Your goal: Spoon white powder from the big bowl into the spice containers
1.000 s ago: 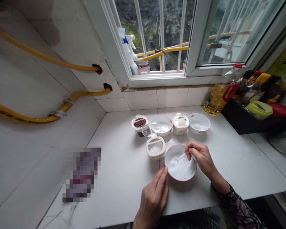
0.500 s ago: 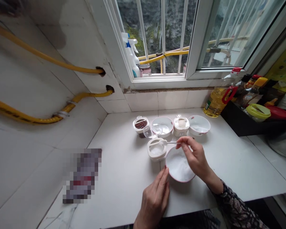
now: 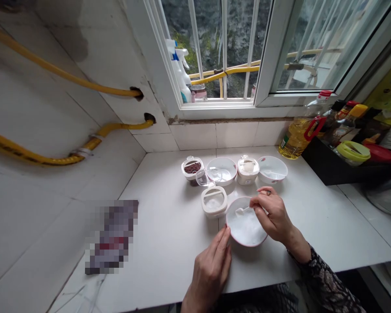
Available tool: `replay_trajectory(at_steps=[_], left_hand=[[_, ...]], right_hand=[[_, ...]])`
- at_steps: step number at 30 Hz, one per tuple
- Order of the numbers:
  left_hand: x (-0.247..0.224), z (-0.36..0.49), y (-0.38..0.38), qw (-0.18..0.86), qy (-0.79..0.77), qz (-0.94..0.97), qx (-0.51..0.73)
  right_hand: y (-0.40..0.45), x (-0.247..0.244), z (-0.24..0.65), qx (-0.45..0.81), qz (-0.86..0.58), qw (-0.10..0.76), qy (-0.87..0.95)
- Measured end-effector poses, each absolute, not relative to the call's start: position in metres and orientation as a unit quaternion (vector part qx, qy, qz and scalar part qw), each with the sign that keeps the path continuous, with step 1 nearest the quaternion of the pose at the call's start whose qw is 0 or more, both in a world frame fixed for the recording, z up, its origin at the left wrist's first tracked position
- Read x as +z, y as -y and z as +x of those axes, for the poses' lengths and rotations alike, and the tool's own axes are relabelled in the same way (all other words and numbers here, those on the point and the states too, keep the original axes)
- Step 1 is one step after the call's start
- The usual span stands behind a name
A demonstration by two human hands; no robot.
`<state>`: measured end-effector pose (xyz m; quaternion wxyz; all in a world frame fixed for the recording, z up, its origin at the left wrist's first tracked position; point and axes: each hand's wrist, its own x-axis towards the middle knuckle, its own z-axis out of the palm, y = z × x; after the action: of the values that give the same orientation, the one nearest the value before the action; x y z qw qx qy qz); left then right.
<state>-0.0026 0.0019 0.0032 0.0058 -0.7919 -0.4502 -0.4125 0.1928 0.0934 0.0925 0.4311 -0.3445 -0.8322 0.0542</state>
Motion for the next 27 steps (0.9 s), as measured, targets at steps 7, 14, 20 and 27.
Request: replay_trajectory(at_steps=[7,14,20,27], left_hand=[[0.004,-0.002,-0.002,0.018,0.456,-0.794,-0.402],[0.004,-0.003,-0.001,0.021,0.453,-0.794,-0.404],[0.004,-0.002,-0.001,0.009,0.451,-0.792,-0.411],[0.005,-0.002,-0.003,0.017,0.453,-0.792,-0.408]], right_hand=[[-0.091,0.083,0.194,0.094,-0.338,0.363,0.863],[-0.087,0.078,0.184,0.183,-0.339,0.364,0.848],[-0.088,0.08,0.191,0.27,-0.446,0.404,0.752],[-0.091,0.08,0.194,0.312,-0.493,0.425,0.692]])
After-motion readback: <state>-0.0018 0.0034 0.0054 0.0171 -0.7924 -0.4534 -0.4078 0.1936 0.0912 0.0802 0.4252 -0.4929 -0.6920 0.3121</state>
